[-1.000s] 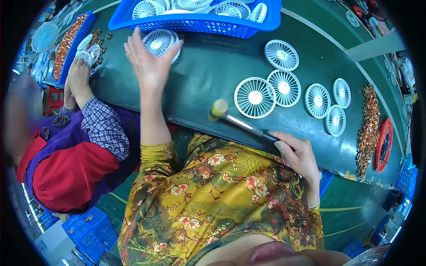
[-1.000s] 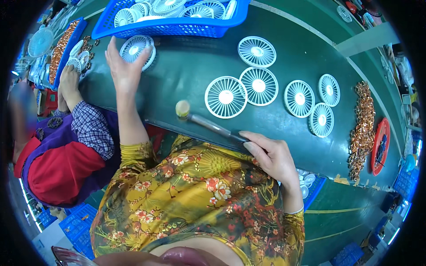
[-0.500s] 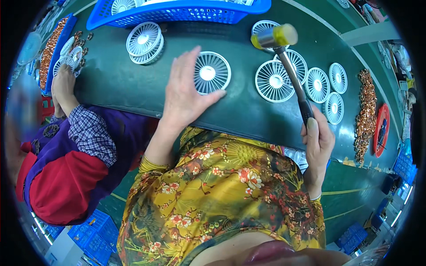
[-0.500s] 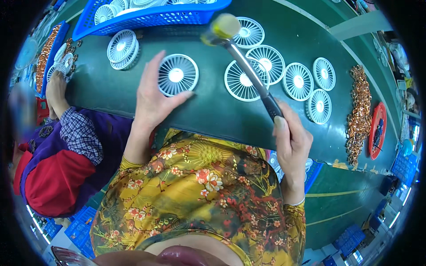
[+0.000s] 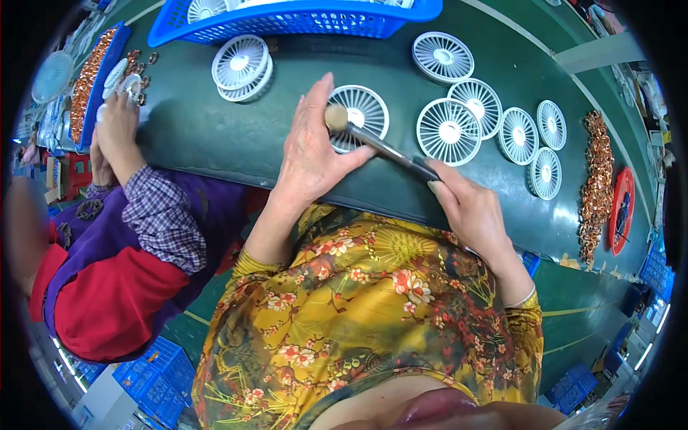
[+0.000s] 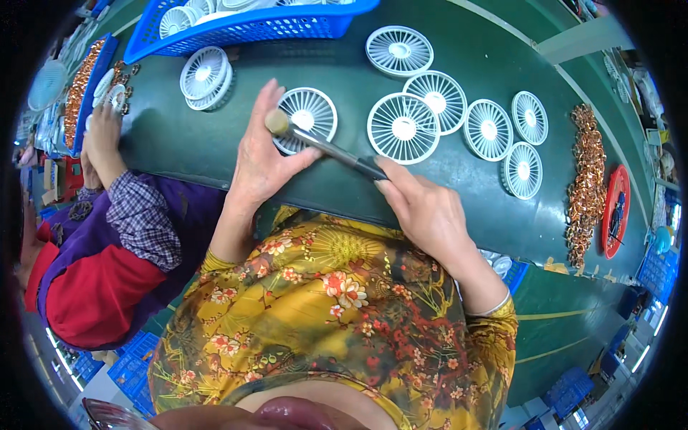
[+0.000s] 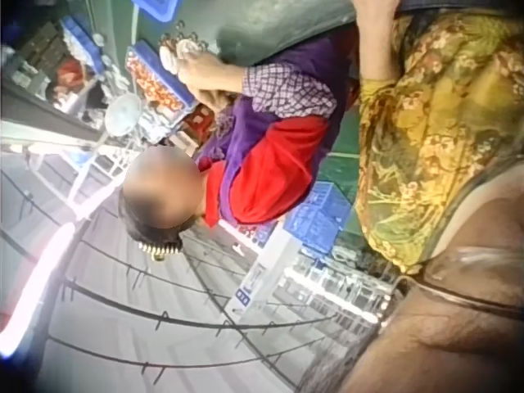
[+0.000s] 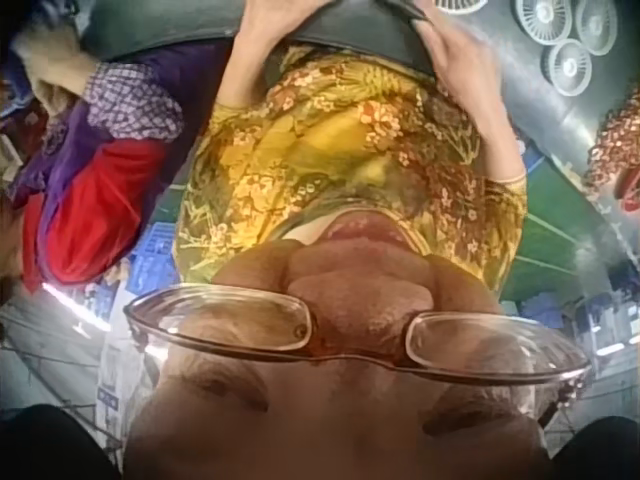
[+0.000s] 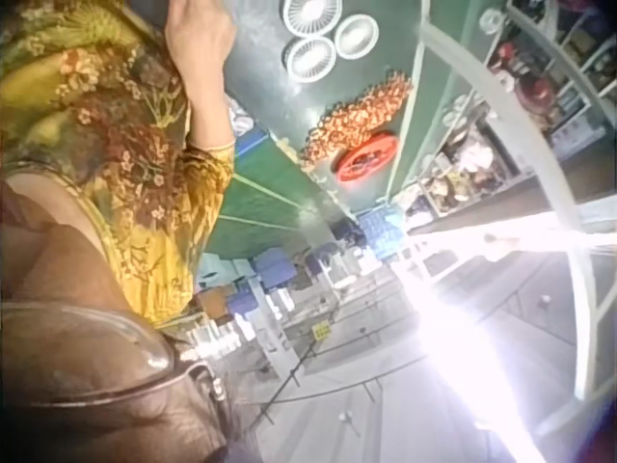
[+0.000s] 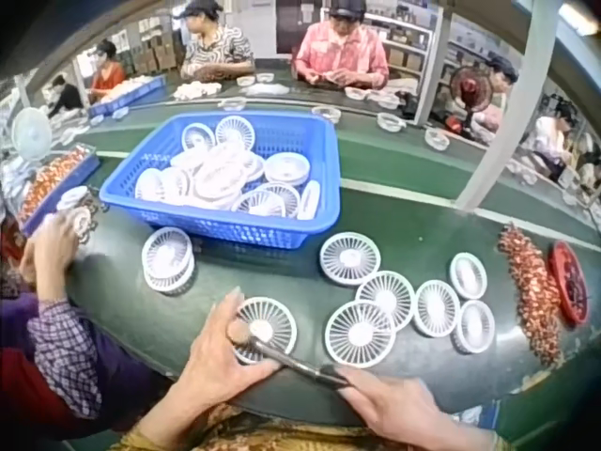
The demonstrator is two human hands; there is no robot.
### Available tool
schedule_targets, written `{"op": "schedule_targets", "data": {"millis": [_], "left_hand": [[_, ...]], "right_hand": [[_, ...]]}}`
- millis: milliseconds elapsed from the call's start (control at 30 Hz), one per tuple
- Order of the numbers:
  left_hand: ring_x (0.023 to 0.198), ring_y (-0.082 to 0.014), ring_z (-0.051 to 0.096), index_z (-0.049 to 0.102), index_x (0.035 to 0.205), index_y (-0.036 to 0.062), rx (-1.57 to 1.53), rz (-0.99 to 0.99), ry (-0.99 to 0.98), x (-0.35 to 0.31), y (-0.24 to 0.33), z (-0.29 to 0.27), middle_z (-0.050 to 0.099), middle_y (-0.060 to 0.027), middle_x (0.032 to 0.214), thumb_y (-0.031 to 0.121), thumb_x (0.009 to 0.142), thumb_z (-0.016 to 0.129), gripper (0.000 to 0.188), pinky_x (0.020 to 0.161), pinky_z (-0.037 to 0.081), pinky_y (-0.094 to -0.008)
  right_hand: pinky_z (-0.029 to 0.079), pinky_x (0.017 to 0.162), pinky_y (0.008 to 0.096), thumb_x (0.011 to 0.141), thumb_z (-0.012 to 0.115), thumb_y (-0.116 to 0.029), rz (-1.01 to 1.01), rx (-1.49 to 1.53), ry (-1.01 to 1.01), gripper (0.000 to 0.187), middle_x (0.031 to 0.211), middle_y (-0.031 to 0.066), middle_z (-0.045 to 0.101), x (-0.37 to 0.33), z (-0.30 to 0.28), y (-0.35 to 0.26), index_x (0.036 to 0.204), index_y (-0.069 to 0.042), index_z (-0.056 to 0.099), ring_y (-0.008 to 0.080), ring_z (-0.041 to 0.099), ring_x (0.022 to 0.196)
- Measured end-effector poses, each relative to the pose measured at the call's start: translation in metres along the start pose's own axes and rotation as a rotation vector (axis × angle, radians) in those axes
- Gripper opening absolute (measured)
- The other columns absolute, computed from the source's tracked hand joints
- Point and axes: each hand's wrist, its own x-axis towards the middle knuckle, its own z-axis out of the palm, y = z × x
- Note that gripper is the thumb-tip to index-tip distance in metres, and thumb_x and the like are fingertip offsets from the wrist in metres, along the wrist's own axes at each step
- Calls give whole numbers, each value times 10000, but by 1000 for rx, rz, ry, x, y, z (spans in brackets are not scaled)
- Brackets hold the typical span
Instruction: Assembling metal rings into plastic fan guard frames using a small hammer on a production line.
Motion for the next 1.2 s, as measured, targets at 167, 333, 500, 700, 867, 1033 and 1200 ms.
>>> {"op": "schedule_targets", "data": {"millis": [167,333,500,700,867,1033,1200], "left_hand": [[1260,-363,482,478,1318,11,58,164,195,17,-14,-36,520,-208,1317,175,678,811,740,1054,387,-420],[1287,-373,398,436,1341,13,458,18,437,54,-65,-71,473,-210,1340,379,661,824,865,1080,288,-494],[1190,-351,461,488,1294,28,393,-160,345,54,-68,-71,540,-189,1232,373,650,823,803,1052,313,-466],[1178,-411,441,626,1208,191,294,181,91,9,-3,-19,477,-236,1246,281,608,849,647,1038,313,-565],[1333,-447,312,636,1226,225,369,159,-102,-6,6,1,364,-222,1416,419,797,698,475,1100,204,-605],[1237,-432,421,494,1338,91,76,79,61,-6,6,12,433,-230,1343,286,710,802,726,1064,324,-551],[1145,-386,518,188,1468,40,71,46,102,-5,6,13,507,-235,1268,193,582,879,1134,956,460,-449]], "right_hand": [[521,612,403,904,627,-181,46,202,135,267,912,198,677,-6,-1,16,1157,-99,656,345,671,725],[536,674,372,899,628,-183,-12,339,-44,274,1010,150,686,3,2,-5,1155,-89,656,337,674,776],[531,657,379,899,632,-224,69,256,-26,259,983,156,685,0,3,0,1116,-90,673,336,672,742],[488,619,298,948,591,-211,363,249,193,272,835,186,652,-19,-8,34,1187,-92,638,167,624,635],[360,498,197,963,515,-90,342,542,349,308,705,-5,559,-25,-30,11,1249,-5,592,33,450,566],[482,613,262,932,512,-84,69,477,315,334,785,65,644,-38,-24,10,1250,-6,577,117,592,639],[524,728,324,888,615,-68,192,193,46,350,1091,169,680,-30,-23,3,1234,-21,582,280,700,856]]}}
